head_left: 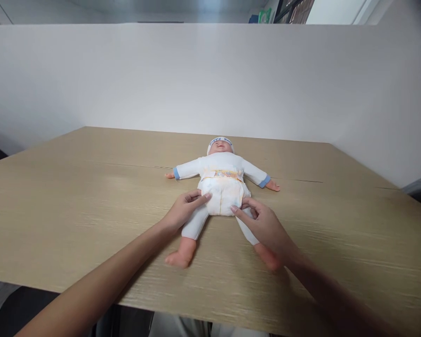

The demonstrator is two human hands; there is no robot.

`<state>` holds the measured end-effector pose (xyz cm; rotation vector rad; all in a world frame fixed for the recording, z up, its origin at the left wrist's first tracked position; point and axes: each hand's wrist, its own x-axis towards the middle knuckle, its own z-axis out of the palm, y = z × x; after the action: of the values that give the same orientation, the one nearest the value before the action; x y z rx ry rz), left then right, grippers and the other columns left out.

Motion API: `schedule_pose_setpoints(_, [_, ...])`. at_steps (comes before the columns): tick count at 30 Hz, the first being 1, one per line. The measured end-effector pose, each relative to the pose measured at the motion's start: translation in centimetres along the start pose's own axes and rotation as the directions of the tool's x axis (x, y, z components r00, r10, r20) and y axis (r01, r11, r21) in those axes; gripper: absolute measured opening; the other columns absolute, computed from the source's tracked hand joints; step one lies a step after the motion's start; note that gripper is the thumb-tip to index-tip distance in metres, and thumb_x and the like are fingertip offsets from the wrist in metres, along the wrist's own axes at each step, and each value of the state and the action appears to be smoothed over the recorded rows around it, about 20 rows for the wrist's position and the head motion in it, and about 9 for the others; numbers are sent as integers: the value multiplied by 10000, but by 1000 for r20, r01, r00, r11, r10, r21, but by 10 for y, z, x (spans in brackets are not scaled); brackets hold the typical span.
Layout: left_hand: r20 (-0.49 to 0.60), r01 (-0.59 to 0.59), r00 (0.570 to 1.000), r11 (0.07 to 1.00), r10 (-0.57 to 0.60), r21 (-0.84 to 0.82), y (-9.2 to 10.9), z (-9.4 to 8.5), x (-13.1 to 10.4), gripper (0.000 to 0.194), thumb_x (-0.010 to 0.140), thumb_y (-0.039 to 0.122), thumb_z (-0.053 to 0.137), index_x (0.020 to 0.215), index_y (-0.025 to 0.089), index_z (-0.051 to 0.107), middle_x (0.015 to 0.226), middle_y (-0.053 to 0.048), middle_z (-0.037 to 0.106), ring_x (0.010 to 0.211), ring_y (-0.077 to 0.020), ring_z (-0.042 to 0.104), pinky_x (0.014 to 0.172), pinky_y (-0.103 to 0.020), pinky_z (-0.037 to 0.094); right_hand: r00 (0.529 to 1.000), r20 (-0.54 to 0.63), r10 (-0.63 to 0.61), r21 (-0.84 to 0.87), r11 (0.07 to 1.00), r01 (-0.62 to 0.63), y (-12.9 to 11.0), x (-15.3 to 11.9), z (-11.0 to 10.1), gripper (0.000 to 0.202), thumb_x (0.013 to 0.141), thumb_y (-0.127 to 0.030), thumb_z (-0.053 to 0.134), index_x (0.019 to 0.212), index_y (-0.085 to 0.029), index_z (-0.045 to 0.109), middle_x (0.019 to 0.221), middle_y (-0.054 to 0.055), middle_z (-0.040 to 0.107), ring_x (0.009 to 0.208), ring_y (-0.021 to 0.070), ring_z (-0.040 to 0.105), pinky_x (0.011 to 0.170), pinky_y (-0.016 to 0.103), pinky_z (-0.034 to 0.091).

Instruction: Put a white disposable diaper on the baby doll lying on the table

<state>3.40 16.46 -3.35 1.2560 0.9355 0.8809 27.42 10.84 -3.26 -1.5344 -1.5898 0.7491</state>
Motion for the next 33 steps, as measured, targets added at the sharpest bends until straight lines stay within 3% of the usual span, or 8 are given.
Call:
schedule_pose_setpoints(4, [-42,3,999,996,-7,-85,-4,1,1,472,793,599,901,935,180,738,907,-44,751,788,-172,655,691,-278,480,994,-97,-53,-129,991,40,1,-4,2,347,951,-592,701,923,-247,726,815,15,718,722,225,585,671,346,428])
schedule_pose_setpoints(11, [-124,-32,992,999,28,-24,-6,3,1,501,707,599,956,893,186,742,863,-36,777,742,-175,672,638,-279,477,958,-182,-222,-225,958,179,10,-4,4,262,964,-505,728,975,-245,756,1100,90,700,1067,311,652,967,472,507])
schedule_pose_setpoints(15, [-145,-48,988,998,55,50,-6,0,0,502,719,584,953,954,181,767,866,-44,802,766,-197,706,680,-306,520,975,-86,-202,-170,968,186,13,-3,-2,239,957,-462,728,1033,-237,755,1056,72,676,924,257,664,843,407,539])
schedule_pose_setpoints(20, [-157,-165,967,963,201,214,-5,-17,-7,455,826,511,901,1097,184,737,966,-62,817,957,-235,751,898,-362,568,984,9,-176,-98,980,176,23,-11,-19,296,990,-487,668,1152,-253,748,1000,39,692,711,190,569,694,356,507])
schedule_pose_setpoints(24, [-151,-282,894,789,423,545,-6,-47,1,329,1005,514,692,1125,208,677,1092,-67,778,1030,-235,711,1013,-401,536,973,-91,-210,-166,967,193,50,0,-33,318,1027,-520,606,1109,-233,713,917,43,698,756,224,599,727,374,514])
schedule_pose_setpoints(28, [-62,-266,790,432,611,862,-6,-80,44,396,1013,506,651,1278,215,611,1346,-118,691,1258,-299,612,1151,-464,436,836,-216,-504,-557,767,319,82,49,-39,309,1009,-455,608,1174,-205,685,1167,147,710,1051,332,629,971,496,491])
schedule_pose_setpoints(30, [10,-241,784,290,620,926,-6,-91,72,499,1006,554,648,1359,207,586,1449,-151,643,1359,-345,541,1190,-494,378,815,-213,-539,-678,682,274,90,82,-39,408,1001,-445,614,1316,-188,655,1354,194,672,1212,385,589,1034,531,451])
schedule_pose_setpoints(33, [13,-170,819,221,573,960,-5,-100,106,602,976,678,645,1338,199,615,1388,-167,685,1317,-386,549,1140,-511,367,834,-209,-511,-747,633,201,94,121,-35,553,999,-467,619,1459,-162,591,1439,212,653,1262,409,567,1038,519,425])
